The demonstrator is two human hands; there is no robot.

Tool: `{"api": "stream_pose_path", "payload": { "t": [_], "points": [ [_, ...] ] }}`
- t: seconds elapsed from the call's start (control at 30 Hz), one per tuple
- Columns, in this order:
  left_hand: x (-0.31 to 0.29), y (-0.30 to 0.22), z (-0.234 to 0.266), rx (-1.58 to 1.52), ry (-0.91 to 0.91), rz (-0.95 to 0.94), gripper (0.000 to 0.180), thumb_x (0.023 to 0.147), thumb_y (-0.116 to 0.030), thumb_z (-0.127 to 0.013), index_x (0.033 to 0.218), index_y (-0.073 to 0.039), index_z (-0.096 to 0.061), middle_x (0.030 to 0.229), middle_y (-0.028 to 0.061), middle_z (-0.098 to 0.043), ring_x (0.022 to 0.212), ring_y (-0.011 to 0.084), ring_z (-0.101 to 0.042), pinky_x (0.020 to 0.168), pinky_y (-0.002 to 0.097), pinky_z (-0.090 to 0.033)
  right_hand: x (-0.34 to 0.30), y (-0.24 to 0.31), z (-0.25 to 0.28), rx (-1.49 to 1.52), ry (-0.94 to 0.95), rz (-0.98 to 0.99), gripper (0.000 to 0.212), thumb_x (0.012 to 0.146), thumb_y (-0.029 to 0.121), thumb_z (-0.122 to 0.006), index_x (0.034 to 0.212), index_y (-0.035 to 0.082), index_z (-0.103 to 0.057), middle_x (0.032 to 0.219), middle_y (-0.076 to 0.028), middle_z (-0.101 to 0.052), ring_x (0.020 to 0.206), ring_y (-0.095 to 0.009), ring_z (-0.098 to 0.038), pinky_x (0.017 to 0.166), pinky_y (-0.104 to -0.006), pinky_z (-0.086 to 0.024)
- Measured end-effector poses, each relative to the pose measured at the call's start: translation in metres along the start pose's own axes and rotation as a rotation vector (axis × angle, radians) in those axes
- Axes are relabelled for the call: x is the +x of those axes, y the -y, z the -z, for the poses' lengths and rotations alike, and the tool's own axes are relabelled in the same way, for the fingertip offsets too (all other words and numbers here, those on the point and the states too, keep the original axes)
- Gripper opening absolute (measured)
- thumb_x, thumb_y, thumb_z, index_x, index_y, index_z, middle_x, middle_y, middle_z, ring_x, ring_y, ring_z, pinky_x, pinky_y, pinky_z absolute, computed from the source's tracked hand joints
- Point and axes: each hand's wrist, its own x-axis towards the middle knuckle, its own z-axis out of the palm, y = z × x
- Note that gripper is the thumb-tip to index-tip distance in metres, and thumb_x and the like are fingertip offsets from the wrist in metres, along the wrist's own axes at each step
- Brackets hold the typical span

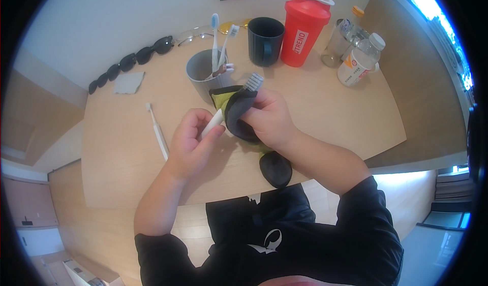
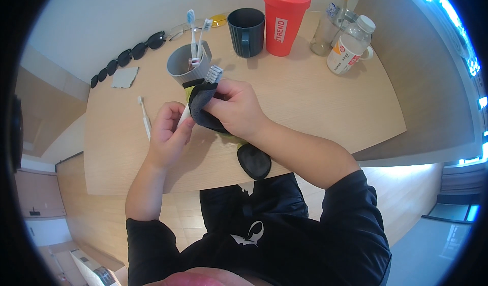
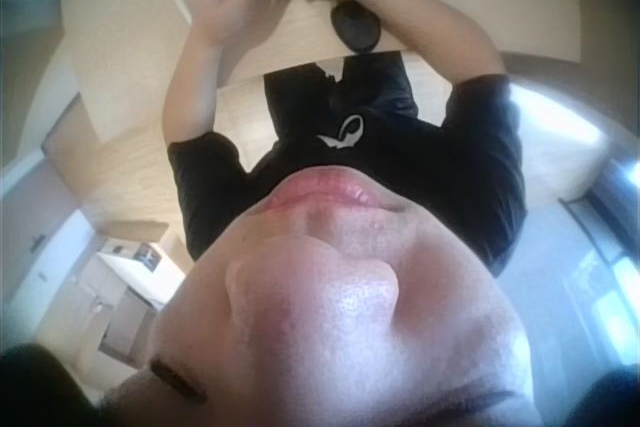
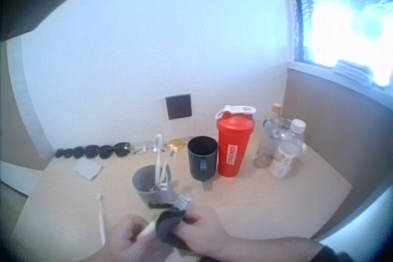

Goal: The person wipes a toothbrush and a toothbrush head with a cloth, then places the toothbrush into a cup.

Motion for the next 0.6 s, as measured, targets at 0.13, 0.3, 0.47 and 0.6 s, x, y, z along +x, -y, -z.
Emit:
{"api": "stream_pose_path", "payload": {
  "t": [0.13, 0.3, 0.47, 0.6],
  "points": [
    [0.000, -0.014, 0.001, -0.091, 0.054, 0.185, 0.017, 0.096, -0.017, -0.047, 0.105, -0.003, -0.051, 0.077, 0.0014, -0.053, 0.054, 0.0038, -0.042, 0.047, 0.0174, -0.033, 0.001, 0.011, 0.003, 0.088, -0.144, -0.090, 0.015, 0.088, 0.008, -0.057, 0.099, 0.001, -0.065, 0.086, -0.001, -0.063, 0.075, -0.006, -0.055, 0.066, -0.0206, -0.046],
    [0.002, -0.006, 0.013, -0.081, 0.149, 0.123, 0.018, 0.097, -0.017, -0.046, 0.106, -0.002, -0.051, 0.074, 0.0013, -0.051, 0.053, 0.0036, -0.039, 0.047, 0.0161, -0.031, 0.009, 0.007, 0.010, 0.237, -0.120, 0.013, 0.017, 0.091, 0.007, -0.055, 0.103, 0.000, -0.065, 0.090, -0.001, -0.063, 0.079, -0.006, -0.055, 0.069, -0.0195, -0.045],
    [0.003, 0.000, 0.009, -0.022, 0.036, -0.027, 0.013, 0.095, -0.012, -0.049, 0.103, -0.003, -0.049, 0.075, 0.0002, -0.049, 0.053, 0.0027, -0.038, 0.046, 0.0167, -0.031, 0.007, 0.005, 0.006, 0.221, -0.074, -0.023, 0.017, 0.090, 0.007, -0.056, 0.104, 0.000, -0.064, 0.091, -0.001, -0.062, 0.080, -0.006, -0.055, 0.070, -0.0200, -0.046],
    [0.003, 0.002, 0.010, 0.040, -0.046, -0.107, 0.015, 0.090, -0.003, -0.055, 0.101, -0.004, -0.046, 0.079, 0.0004, -0.050, 0.056, 0.0028, -0.041, 0.048, 0.0175, -0.034, 0.008, 0.000, 0.005, 0.159, -0.046, -0.056, 0.017, 0.088, 0.006, -0.059, 0.104, 0.000, -0.062, 0.091, -0.002, -0.062, 0.079, -0.006, -0.056, 0.070, -0.0210, -0.047]
  ]
}}
